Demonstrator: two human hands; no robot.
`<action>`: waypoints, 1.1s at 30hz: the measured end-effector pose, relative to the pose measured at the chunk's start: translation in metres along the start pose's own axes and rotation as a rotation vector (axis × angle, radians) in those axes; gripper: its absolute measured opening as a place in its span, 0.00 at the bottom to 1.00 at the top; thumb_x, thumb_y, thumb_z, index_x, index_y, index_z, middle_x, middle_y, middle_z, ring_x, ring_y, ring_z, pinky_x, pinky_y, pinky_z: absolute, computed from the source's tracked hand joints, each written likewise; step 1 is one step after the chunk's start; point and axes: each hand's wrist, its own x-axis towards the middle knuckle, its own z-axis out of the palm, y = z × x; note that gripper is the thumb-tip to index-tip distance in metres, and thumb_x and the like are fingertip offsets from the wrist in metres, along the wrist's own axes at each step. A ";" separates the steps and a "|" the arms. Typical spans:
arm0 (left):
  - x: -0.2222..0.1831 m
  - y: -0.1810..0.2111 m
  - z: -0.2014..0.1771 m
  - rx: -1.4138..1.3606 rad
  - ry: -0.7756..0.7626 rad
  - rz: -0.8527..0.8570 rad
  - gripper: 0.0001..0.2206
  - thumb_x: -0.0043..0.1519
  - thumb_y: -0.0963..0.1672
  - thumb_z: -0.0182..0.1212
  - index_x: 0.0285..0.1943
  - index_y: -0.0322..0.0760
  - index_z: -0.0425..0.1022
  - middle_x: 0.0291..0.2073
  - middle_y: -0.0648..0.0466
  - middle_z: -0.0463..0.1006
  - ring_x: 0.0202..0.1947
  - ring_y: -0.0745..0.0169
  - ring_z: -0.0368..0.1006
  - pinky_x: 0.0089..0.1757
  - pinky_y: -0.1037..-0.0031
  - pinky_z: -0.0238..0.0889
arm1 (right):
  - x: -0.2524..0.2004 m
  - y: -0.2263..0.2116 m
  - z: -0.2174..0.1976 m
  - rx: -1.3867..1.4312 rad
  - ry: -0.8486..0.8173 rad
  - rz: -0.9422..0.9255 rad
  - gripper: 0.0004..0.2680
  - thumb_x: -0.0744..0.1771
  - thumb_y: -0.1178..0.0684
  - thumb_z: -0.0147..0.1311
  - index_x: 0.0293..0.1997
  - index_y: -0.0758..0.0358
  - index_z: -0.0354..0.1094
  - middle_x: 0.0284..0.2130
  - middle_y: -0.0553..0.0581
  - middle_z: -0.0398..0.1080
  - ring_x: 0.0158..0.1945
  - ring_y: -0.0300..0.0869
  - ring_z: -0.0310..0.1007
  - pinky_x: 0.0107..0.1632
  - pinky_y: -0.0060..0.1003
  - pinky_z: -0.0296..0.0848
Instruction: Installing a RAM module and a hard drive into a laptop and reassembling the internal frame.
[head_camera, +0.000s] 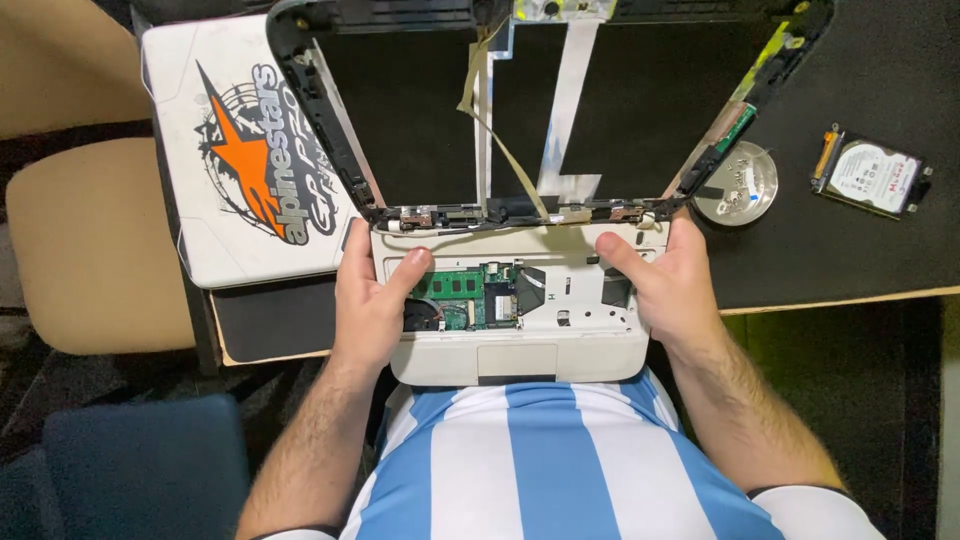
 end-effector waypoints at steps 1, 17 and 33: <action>-0.001 0.001 -0.001 0.000 -0.002 0.001 0.23 0.77 0.46 0.75 0.78 0.33 0.77 0.57 0.48 0.84 0.59 0.61 0.73 0.68 0.50 0.73 | 0.000 0.005 -0.004 0.000 0.002 0.000 0.18 0.72 0.61 0.75 0.72 0.68 0.75 0.49 0.58 0.84 0.50 0.36 0.82 0.62 0.42 0.87; -0.018 -0.024 -0.018 0.068 -0.041 -0.102 0.26 0.81 0.42 0.63 0.85 0.28 0.58 0.68 0.41 0.71 0.68 0.52 0.64 0.71 0.45 0.67 | -0.045 -0.061 -0.021 -0.469 -0.407 0.435 0.71 0.51 0.68 0.92 0.99 0.56 0.23 0.79 0.73 0.66 0.62 0.56 0.87 0.62 0.57 0.95; -0.035 -0.006 -0.037 0.107 -0.095 -0.385 0.37 0.65 0.33 0.75 0.88 0.35 0.76 0.72 0.44 0.90 0.41 0.68 0.88 0.46 0.75 0.88 | -0.056 -0.081 -0.031 -0.805 -0.116 0.556 0.59 0.55 0.57 0.93 0.98 0.36 0.53 0.56 0.48 0.86 0.43 0.39 0.88 0.55 0.35 0.93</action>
